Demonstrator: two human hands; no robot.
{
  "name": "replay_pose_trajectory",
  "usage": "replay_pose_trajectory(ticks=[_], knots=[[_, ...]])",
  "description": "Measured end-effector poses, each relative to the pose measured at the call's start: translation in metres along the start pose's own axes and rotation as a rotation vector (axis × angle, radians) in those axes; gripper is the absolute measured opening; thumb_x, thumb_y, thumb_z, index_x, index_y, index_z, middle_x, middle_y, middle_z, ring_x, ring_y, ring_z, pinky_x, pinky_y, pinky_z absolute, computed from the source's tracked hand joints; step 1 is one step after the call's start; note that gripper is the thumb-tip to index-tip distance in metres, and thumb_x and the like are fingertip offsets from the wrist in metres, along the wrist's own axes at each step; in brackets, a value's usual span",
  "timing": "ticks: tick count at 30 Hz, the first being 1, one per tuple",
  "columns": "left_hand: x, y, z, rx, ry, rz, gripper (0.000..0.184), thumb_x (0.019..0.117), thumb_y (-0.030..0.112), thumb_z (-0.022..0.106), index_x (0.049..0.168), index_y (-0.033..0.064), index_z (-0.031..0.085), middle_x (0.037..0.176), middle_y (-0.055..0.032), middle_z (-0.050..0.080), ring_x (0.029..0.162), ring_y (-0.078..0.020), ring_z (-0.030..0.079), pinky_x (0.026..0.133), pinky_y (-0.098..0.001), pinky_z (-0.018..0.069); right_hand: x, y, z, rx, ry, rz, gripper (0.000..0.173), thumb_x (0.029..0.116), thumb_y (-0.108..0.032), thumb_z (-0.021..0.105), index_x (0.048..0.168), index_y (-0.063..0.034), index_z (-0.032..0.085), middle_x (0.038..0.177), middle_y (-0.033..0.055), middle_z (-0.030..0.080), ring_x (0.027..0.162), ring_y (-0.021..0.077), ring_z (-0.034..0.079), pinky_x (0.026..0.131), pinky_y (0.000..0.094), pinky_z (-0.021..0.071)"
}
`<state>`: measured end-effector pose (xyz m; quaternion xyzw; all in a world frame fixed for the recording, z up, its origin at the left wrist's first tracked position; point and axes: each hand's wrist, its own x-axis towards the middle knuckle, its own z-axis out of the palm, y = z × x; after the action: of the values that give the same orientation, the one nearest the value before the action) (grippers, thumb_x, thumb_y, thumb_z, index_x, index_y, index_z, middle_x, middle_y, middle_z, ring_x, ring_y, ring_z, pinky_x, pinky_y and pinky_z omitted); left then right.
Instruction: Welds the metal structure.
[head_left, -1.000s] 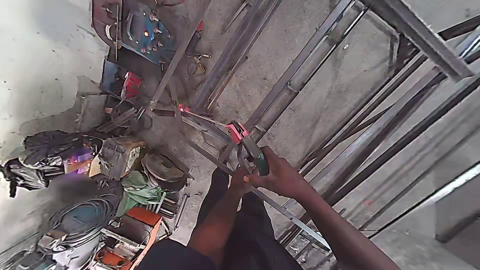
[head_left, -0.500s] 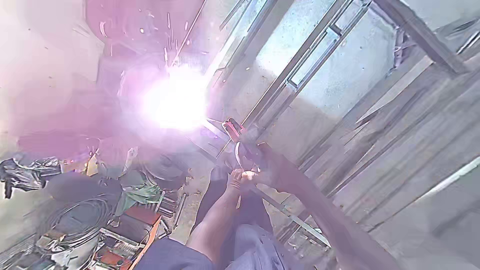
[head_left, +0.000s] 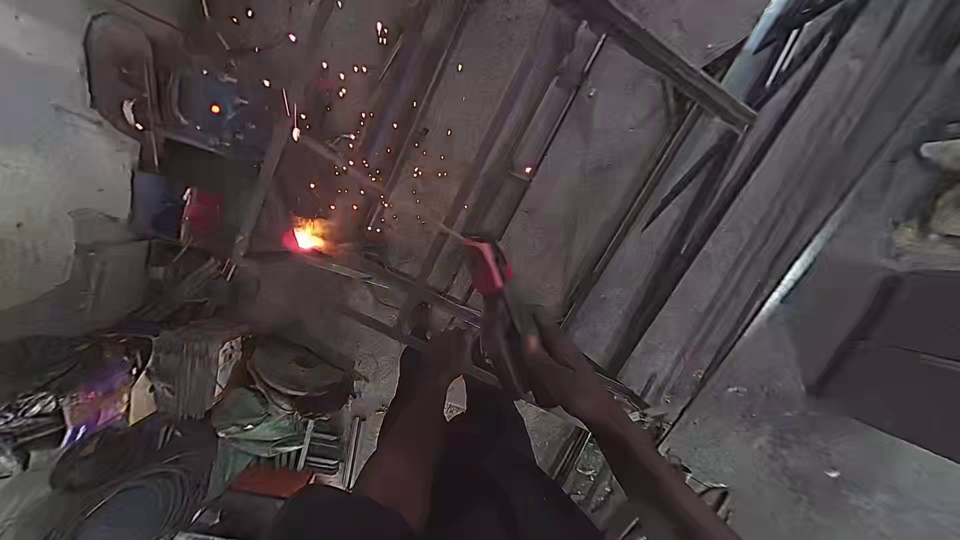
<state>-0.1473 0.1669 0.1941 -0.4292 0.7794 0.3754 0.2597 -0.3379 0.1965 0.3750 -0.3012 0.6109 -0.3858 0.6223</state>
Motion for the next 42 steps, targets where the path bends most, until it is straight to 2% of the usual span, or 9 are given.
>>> replay_pose_trajectory(ticks=[3,5,8,14,20,23,26,30,42], knots=[[0.006,0.000,0.011,0.105,-0.040,-0.015,0.034,0.1018,0.028,0.048,0.122,0.0091,0.068,0.122,-0.0161,0.070,0.115,-0.0375,0.067,0.096,-0.0596,0.0525,-0.061,0.012,-0.027,0.249,0.146,-0.102,0.056,0.1010,-0.046,0.062,0.145,-0.0169,0.042,0.101,-0.0045,0.068,0.083,0.0081,0.068,0.074,0.0306,0.0619],[0.007,-0.002,0.018,0.135,-0.011,-0.011,0.035,0.1017,0.028,0.048,0.123,0.0088,0.068,0.126,-0.0150,0.069,0.118,-0.0365,0.066,0.098,-0.0582,0.0519,-0.099,0.021,-0.040,0.372,0.250,-0.110,0.069,0.0953,-0.033,0.071,0.150,-0.0156,0.032,0.101,0.0036,0.067,0.079,0.0171,0.068,0.070,0.0378,0.0627],[0.005,0.000,0.021,0.170,0.028,-0.007,0.035,0.0979,0.028,0.053,0.123,0.0105,0.068,0.127,-0.0124,0.070,0.118,-0.0333,0.066,0.099,-0.0562,0.0524,-0.146,0.031,-0.039,0.462,0.441,-0.128,0.063,0.0968,-0.034,0.069,0.147,-0.0167,0.035,0.088,0.0051,0.064,0.063,0.0174,0.064,0.055,0.0359,0.0600],[0.000,0.001,0.031,0.230,0.082,0.043,0.040,0.1004,0.033,0.055,0.132,0.0106,0.066,0.126,-0.0180,0.070,0.116,-0.0390,0.067,0.097,-0.0622,0.0521,-0.195,0.043,0.021,0.717,0.816,-0.018,0.067,0.0880,-0.046,0.073,0.138,-0.0135,0.042,0.084,0.0059,0.069,0.062,0.0198,0.068,0.056,0.0399,0.0613],[0.007,-0.010,0.024,0.360,0.032,0.213,0.037,0.1019,0.038,0.052,0.124,0.0115,0.067,0.118,-0.0157,0.072,0.111,-0.0359,0.069,0.097,-0.0606,0.0513,-0.175,0.040,0.095,0.707,1.011,0.061,0.048,0.0977,-0.019,0.052,0.139,-0.0063,0.031,0.079,0.0087,0.062,0.053,0.0219,0.063,0.049,0.0385,0.0586],[0.003,-0.025,0.013,0.425,0.018,0.470,0.034,0.1022,0.035,0.052,0.115,0.0095,0.070,0.113,-0.0151,0.073,0.111,-0.0346,0.068,0.107,-0.0607,0.0425,-0.161,0.038,0.124,0.733,1.088,0.139,0.058,0.0951,-0.017,0.047,0.148,-0.0076,0.026,0.082,0.0080,0.061,0.055,0.0206,0.062,0.049,0.0378,0.0580],[0.009,-0.047,0.005,0.427,0.070,0.639,0.031,0.1004,0.032,0.053,0.109,0.0085,0.071,0.107,-0.0156,0.073,0.107,-0.0368,0.069,0.104,-0.0621,0.0446,-0.142,0.031,0.135,0.747,1.149,0.214,0.062,0.0947,-0.018,0.047,0.151,-0.0076,0.024,0.083,0.0082,0.061,0.055,0.0213,0.063,0.049,0.0389,0.0590],[0.016,-0.052,0.005,0.419,-0.013,0.567,0.035,0.1002,0.035,0.055,0.116,0.0081,0.070,0.114,-0.0170,0.073,0.110,-0.0390,0.068,0.102,-0.0621,0.0460,-0.123,0.026,0.135,0.734,1.202,0.289,0.063,0.0987,-0.020,0.048,0.154,-0.0071,0.021,0.084,0.0084,0.061,0.056,0.0210,0.064,0.050,0.0390,0.0603],[0.010,-0.045,0.003,0.439,-0.012,0.583,0.028,0.0984,0.028,0.055,0.101,0.0042,0.069,0.099,-0.0183,0.074,0.095,-0.0398,0.072,0.087,-0.0601,0.0538,-0.091,0.044,0.090,0.783,1.313,0.423,0.047,0.1060,-0.019,0.045,0.147,-0.0052,0.026,0.084,0.0110,0.058,0.056,0.0224,0.064,0.050,0.0386,0.0605]])
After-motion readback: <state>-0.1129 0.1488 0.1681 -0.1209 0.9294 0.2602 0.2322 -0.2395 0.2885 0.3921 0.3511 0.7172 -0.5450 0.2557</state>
